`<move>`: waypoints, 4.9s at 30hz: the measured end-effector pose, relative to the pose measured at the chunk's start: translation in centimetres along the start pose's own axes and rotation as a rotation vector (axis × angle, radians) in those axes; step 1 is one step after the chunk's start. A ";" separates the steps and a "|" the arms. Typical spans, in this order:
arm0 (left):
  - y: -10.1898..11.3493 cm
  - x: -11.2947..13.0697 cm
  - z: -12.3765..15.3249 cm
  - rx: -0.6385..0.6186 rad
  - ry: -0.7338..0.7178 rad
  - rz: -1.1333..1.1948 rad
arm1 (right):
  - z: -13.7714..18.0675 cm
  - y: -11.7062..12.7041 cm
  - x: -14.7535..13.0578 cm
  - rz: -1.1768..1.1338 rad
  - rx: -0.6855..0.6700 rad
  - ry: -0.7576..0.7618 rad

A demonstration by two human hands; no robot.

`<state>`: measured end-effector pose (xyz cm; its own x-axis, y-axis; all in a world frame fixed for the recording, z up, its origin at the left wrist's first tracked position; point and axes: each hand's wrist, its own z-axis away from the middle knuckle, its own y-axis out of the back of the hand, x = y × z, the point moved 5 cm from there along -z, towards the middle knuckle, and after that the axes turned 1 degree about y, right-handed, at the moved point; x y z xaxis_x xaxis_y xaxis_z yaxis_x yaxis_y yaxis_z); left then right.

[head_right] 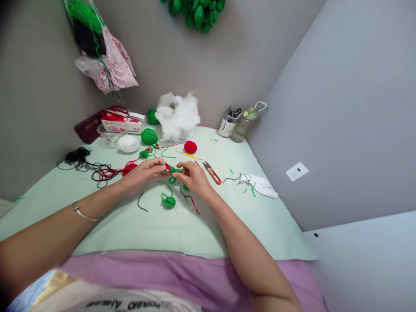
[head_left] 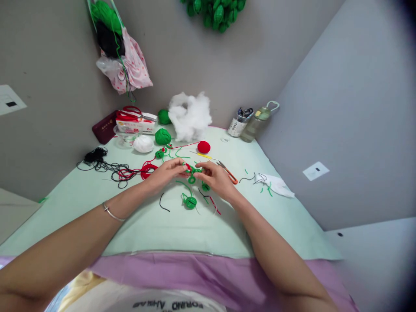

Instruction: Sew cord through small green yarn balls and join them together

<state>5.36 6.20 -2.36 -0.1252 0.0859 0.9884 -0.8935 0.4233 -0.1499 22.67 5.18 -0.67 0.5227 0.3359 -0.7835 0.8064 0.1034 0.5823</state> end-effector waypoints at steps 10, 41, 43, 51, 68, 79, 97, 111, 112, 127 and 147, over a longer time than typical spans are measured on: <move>-0.1 0.1 0.3 0.029 0.056 0.284 | 0.4 0.1 -1.3 0.112 0.036 0.141; 0.7 0.7 0.1 -0.005 -0.009 -0.101 | 0.0 2.4 -0.2 -0.192 0.127 0.053; 0.5 0.8 0.1 -0.023 0.001 -0.106 | 0.0 2.6 -0.3 -0.286 0.152 0.041; -0.2 0.5 0.3 -0.049 0.076 0.070 | 0.6 2.0 -2.1 -0.557 0.134 -0.005; -0.3 0.1 0.4 -0.045 0.088 0.033 | 1.0 0.4 -2.8 -0.596 0.118 0.054; -0.4 0.3 0.5 -0.026 0.094 -0.011 | 1.1 0.8 -2.9 -0.407 0.196 0.141; -0.4 0.1 0.3 -0.026 0.095 -0.003 | 1.2 0.8 -2.7 -0.333 0.194 0.158; -0.5 0.1 0.4 -0.061 0.096 -0.001 | 1.3 0.8 -3.2 -0.211 0.224 0.229; -0.5 0.1 0.4 -0.065 0.096 -0.001 | 1.3 0.8 -3.2 -0.215 0.222 0.229; -0.4 -0.4 0.5 -0.066 0.139 0.108 | 0.5 -0.5 -1.4 -0.569 0.157 0.000; -0.5 0.2 0.6 0.000 0.100 0.122 | 1.1 -1.6 -2.3 -0.413 0.078 0.038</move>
<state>5.55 5.50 -2.10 -0.1893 0.2260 0.9555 -0.8744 0.4039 -0.2688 20.48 3.22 0.02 0.1420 0.3156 -0.9382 0.9652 0.1659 0.2019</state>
